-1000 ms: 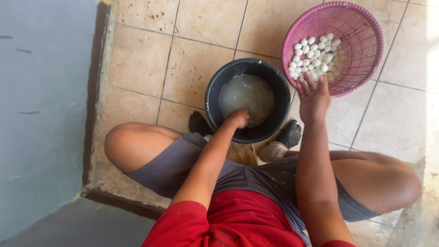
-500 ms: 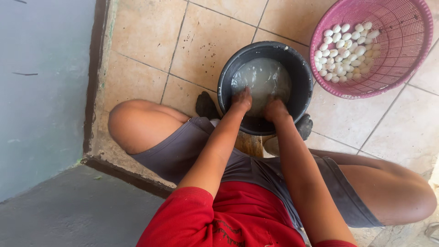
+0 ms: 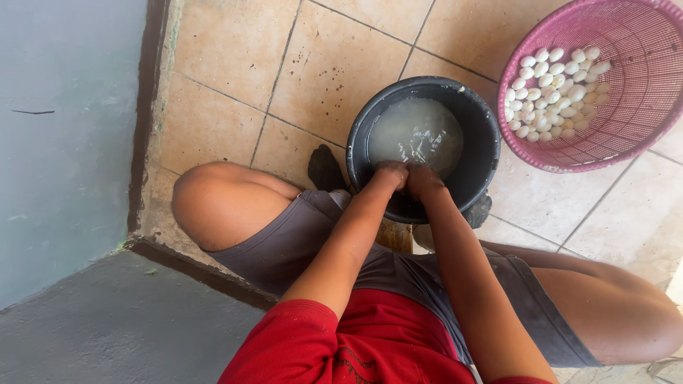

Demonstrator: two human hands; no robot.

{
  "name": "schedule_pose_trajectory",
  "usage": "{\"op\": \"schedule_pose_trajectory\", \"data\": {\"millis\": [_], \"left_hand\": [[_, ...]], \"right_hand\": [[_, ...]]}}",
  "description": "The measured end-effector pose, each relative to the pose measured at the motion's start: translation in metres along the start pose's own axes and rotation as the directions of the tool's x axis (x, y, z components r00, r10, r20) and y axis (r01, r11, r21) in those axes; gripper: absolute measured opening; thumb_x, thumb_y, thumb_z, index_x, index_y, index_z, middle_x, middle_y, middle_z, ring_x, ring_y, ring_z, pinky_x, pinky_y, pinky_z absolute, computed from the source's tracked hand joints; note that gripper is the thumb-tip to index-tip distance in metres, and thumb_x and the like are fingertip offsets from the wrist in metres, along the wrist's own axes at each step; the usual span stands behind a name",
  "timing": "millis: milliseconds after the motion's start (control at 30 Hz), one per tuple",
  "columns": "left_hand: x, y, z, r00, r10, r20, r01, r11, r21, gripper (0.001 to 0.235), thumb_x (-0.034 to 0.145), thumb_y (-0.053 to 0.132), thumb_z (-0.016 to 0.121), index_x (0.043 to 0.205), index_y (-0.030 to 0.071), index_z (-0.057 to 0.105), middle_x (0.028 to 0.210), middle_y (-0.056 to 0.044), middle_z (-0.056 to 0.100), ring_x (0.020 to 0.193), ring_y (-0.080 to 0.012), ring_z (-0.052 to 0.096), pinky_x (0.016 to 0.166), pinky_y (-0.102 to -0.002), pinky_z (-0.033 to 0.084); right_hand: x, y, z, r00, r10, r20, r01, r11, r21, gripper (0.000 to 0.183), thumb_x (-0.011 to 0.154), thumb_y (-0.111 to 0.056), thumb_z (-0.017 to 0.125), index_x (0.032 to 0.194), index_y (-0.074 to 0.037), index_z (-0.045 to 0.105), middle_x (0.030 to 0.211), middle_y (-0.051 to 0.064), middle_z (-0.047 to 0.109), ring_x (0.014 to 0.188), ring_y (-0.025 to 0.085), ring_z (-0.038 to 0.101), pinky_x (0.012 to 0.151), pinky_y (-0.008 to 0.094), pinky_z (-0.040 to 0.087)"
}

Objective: The person sits on the floor and peels boiled eggs by hand. They dip each egg into a black bucket of water, remove the shell, and place the peeled egg into a pink basket.

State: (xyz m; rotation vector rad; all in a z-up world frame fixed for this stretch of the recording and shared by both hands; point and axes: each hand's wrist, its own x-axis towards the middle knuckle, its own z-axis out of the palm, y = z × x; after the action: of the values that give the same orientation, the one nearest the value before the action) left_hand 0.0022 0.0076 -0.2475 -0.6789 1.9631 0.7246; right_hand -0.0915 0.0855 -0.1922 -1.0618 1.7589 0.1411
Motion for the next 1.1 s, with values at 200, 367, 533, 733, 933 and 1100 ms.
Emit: {"op": "schedule_pose_trajectory", "data": {"millis": [200, 367, 533, 733, 933, 1100], "left_hand": [[-0.003, -0.005, 0.000, 0.999, 0.049, 0.018, -0.048, 0.998, -0.041, 0.037, 0.089, 0.010, 0.060, 0.124, 0.012, 0.072, 0.138, -0.011, 0.066, 0.128, -0.0290, 0.063, 0.101, -0.043, 0.054], [0.003, -0.017, 0.004, 0.998, 0.065, 0.023, -0.065, 0.998, 0.009, 0.034, 0.084, 0.005, 0.063, 0.116, 0.008, 0.077, 0.132, -0.015, 0.070, 0.124, -0.0305, 0.067, 0.099, -0.040, 0.056], [-0.007, -0.030, -0.007, 0.993, 0.011, -0.116, -0.010, 1.000, 0.010, 0.030, 0.085, 0.004, 0.063, 0.112, 0.007, 0.078, 0.129, -0.018, 0.071, 0.123, -0.0347, 0.066, 0.102, -0.043, 0.055], [-0.035, -0.019, -0.017, 0.883, 0.015, -0.470, -0.095, 0.984, -0.148, 0.029, 0.099, 0.018, 0.051, 0.115, 0.007, 0.072, 0.128, -0.022, 0.066, 0.118, -0.0427, 0.061, 0.100, -0.052, 0.050], [-0.045, -0.008, -0.018, 0.962, 0.001, -0.272, -0.079, 0.958, -0.274, 0.026, 0.091, 0.021, 0.060, 0.102, 0.005, 0.077, 0.114, -0.022, 0.071, 0.109, -0.0384, 0.067, 0.096, -0.047, 0.054], [-0.041, 0.001, -0.013, 0.995, 0.014, -0.100, -0.038, 0.969, -0.245, 0.028, 0.089, 0.017, 0.058, 0.084, 0.002, 0.081, 0.093, -0.017, 0.081, 0.096, -0.0317, 0.077, 0.091, -0.042, 0.057]], "right_hand": [[-0.013, 0.004, 0.007, 0.993, -0.090, -0.070, 0.067, 0.956, -0.287, 0.057, 0.099, -0.012, 0.049, 0.148, 0.015, 0.035, 0.122, 0.030, 0.067, 0.109, 0.040, 0.069, 0.093, 0.045, 0.056], [-0.017, 0.007, 0.013, 0.989, 0.013, -0.150, -0.040, 0.983, -0.180, 0.034, 0.097, -0.015, 0.049, 0.124, 0.004, 0.059, 0.125, 0.028, 0.065, 0.115, 0.041, 0.066, 0.095, 0.045, 0.055], [-0.024, 0.003, 0.010, 0.979, -0.096, -0.182, 0.025, 0.933, -0.358, 0.037, 0.098, -0.020, 0.050, 0.122, 0.005, 0.061, 0.120, 0.029, 0.068, 0.111, 0.039, 0.069, 0.093, 0.043, 0.057], [-0.041, -0.008, 0.006, 0.970, -0.040, -0.240, -0.003, 0.984, -0.176, 0.036, 0.097, -0.014, 0.049, 0.127, 0.004, 0.058, 0.119, 0.030, 0.068, 0.110, 0.042, 0.069, 0.093, 0.045, 0.056], [-0.055, -0.015, -0.004, 0.956, 0.000, -0.292, -0.043, 0.989, -0.143, 0.033, 0.099, -0.017, 0.051, 0.125, 0.001, 0.061, 0.123, 0.029, 0.066, 0.115, 0.041, 0.067, 0.095, 0.044, 0.056], [-0.055, -0.018, -0.004, 0.962, 0.039, -0.269, -0.069, 0.992, -0.102, 0.031, 0.096, -0.017, 0.058, 0.122, -0.001, 0.064, 0.125, 0.025, 0.067, 0.117, 0.039, 0.067, 0.098, 0.044, 0.055]]}}
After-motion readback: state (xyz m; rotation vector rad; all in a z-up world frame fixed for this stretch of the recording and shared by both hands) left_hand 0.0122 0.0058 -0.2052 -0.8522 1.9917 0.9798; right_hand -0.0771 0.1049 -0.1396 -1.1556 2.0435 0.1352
